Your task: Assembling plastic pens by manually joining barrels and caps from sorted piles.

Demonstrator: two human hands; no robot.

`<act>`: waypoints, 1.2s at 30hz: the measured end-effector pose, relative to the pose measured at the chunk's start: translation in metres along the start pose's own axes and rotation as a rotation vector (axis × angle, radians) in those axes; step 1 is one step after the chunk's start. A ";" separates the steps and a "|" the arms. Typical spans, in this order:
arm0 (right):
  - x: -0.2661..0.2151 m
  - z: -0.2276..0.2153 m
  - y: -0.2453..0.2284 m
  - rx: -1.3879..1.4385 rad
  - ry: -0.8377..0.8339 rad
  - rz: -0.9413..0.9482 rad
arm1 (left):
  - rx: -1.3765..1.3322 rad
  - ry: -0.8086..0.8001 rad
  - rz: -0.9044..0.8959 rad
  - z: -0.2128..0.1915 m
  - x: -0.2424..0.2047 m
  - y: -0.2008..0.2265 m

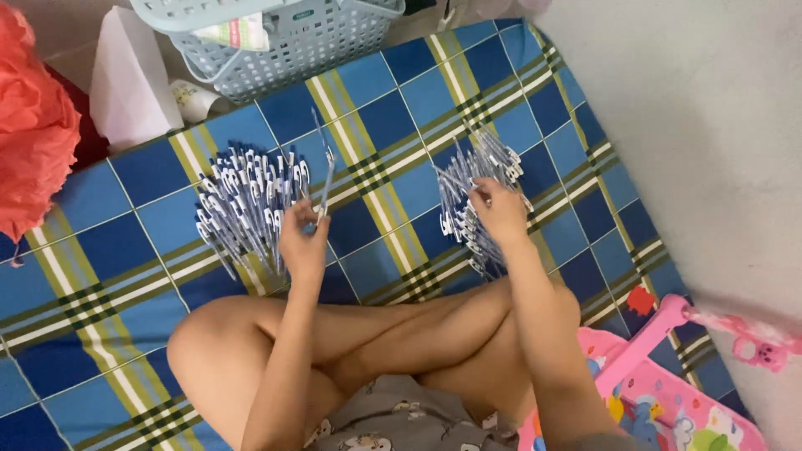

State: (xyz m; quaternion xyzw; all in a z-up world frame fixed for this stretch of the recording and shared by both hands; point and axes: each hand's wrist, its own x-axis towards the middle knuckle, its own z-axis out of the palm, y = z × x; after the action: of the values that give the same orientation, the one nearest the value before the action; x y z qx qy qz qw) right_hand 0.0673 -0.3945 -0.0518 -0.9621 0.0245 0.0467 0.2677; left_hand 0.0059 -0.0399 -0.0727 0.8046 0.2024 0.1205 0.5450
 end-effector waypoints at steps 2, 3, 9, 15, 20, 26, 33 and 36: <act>-0.022 0.010 -0.029 0.136 -0.005 -0.025 | -0.111 -0.052 -0.037 -0.014 -0.024 0.004; -0.032 0.015 -0.044 0.268 -0.006 -0.055 | -0.229 -0.100 -0.071 -0.021 -0.036 0.006; -0.100 0.077 -0.110 0.471 -0.043 -0.262 | -0.435 -0.235 -0.050 -0.013 -0.064 -0.034; -0.112 0.134 -0.110 0.859 -0.171 0.020 | -0.096 -0.427 0.169 -0.001 -0.082 -0.028; -0.108 0.144 -0.094 1.013 -0.137 0.173 | -0.096 -0.429 0.080 0.000 -0.085 -0.021; -0.100 0.134 -0.090 1.091 -0.139 0.233 | -0.107 -0.473 0.045 0.001 -0.082 -0.019; -0.101 0.117 -0.100 1.097 -0.184 0.284 | -0.206 -0.510 0.023 0.005 -0.082 -0.034; -0.099 0.129 -0.089 1.111 -0.163 0.295 | -0.173 -0.506 0.020 0.004 -0.082 -0.024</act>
State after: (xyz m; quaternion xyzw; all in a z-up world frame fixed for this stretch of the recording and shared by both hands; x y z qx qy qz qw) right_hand -0.0341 -0.2493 -0.1062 -0.6568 0.1586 0.1378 0.7242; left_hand -0.0704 -0.0732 -0.0945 0.7617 0.0406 -0.0621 0.6437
